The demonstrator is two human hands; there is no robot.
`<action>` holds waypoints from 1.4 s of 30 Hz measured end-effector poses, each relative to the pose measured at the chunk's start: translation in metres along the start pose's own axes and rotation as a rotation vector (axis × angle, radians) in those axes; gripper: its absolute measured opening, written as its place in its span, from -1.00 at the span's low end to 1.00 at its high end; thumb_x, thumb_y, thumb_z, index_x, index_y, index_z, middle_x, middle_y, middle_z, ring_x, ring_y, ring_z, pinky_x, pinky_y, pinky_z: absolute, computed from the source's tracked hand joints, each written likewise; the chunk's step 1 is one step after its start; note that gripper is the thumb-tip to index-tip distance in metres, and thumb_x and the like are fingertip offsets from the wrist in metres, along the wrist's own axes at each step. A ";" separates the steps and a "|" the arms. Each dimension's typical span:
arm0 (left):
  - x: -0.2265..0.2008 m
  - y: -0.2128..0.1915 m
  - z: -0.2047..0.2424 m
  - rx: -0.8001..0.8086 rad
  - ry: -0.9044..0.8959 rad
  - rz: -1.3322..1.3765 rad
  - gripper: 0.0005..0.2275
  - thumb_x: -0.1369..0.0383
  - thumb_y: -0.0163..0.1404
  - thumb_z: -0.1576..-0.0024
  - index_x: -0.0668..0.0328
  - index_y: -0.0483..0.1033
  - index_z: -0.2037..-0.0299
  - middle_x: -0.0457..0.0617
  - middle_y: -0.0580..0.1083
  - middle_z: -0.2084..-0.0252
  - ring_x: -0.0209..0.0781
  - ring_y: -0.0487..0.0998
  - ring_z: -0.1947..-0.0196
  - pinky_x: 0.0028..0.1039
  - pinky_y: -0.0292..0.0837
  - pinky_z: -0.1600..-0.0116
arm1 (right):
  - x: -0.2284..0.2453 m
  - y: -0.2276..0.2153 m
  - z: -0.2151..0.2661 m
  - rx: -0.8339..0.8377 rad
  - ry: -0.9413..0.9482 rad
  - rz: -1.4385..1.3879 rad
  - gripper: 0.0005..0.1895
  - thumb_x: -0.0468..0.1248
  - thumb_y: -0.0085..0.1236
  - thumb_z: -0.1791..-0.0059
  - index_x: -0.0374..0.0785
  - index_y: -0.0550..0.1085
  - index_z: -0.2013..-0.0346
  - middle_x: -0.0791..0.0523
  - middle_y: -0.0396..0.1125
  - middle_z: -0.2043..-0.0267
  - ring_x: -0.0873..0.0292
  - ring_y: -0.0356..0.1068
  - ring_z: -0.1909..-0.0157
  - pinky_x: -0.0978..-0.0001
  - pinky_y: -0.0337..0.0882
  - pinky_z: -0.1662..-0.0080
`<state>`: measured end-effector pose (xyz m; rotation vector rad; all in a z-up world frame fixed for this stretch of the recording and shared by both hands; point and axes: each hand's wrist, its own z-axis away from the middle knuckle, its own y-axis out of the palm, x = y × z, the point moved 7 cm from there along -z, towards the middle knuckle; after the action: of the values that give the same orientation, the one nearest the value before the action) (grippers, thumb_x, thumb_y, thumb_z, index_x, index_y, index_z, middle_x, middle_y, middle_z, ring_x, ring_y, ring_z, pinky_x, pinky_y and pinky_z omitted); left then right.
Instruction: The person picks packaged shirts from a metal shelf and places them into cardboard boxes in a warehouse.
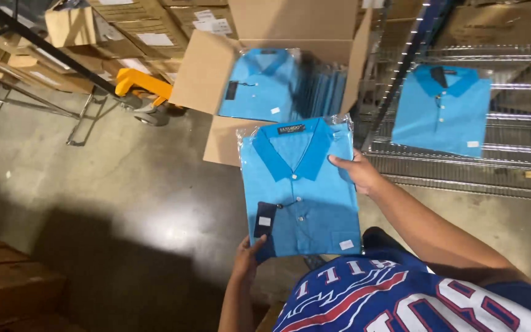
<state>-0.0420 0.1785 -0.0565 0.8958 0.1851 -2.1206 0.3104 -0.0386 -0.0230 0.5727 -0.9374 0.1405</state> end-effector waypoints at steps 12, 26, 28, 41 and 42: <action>-0.090 0.009 -0.048 0.126 0.121 0.506 -0.36 0.25 0.13 -0.10 0.22 0.36 -0.45 0.30 0.48 -0.35 0.31 0.52 -0.24 0.07 0.52 -0.17 | 0.018 0.067 -0.082 -0.062 -0.015 -0.083 -0.49 -0.26 0.35 0.02 -0.09 0.47 -0.23 0.00 0.54 -0.14 -0.02 0.57 -0.08 -0.11 0.62 -0.12; -0.185 -0.068 -0.267 -0.386 0.570 -1.123 -0.26 0.42 0.29 -0.10 -0.65 0.38 -0.47 0.12 0.70 -0.01 -0.10 0.74 0.11 -0.19 0.53 0.08 | 0.048 0.110 -0.296 0.011 -0.077 0.092 -0.55 -0.19 0.39 0.00 -0.15 0.55 -0.18 0.09 0.58 -0.11 0.12 0.58 -0.07 0.12 0.60 -0.14; -0.240 -0.028 -0.246 -0.218 0.355 -0.428 -0.46 0.43 0.23 -0.11 -0.22 0.42 -0.31 0.25 0.64 -0.08 0.10 0.67 0.01 -0.13 0.55 0.05 | 0.047 0.108 -0.323 -0.027 -0.073 0.122 -0.53 -0.19 0.40 0.00 -0.13 0.53 -0.19 0.10 0.57 -0.11 0.13 0.58 -0.07 0.13 0.59 -0.13; -0.349 0.015 -0.381 0.146 0.276 -0.699 -0.60 0.19 0.39 -0.17 0.22 0.55 -0.07 0.07 0.62 0.26 -0.04 0.66 0.25 -0.13 0.52 0.00 | 0.063 0.142 -0.382 -0.238 -0.266 0.028 -0.45 -0.36 0.62 0.12 -0.25 0.53 -0.10 0.07 0.53 0.16 0.11 0.62 0.14 0.15 0.70 0.14; -0.357 0.016 -0.394 0.166 0.272 -0.709 -0.60 0.19 0.39 -0.17 0.22 0.55 -0.07 0.07 0.62 0.26 -0.04 0.66 0.25 -0.13 0.52 0.00 | 0.058 0.141 -0.395 -0.260 -0.270 0.025 -0.45 -0.36 0.62 0.12 -0.25 0.53 -0.10 0.07 0.53 0.16 0.11 0.62 0.14 0.15 0.70 0.14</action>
<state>0.3318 0.5537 -0.1105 1.3651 0.5383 -2.6752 0.5795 0.2785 -0.0996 0.3437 -1.2043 -0.0388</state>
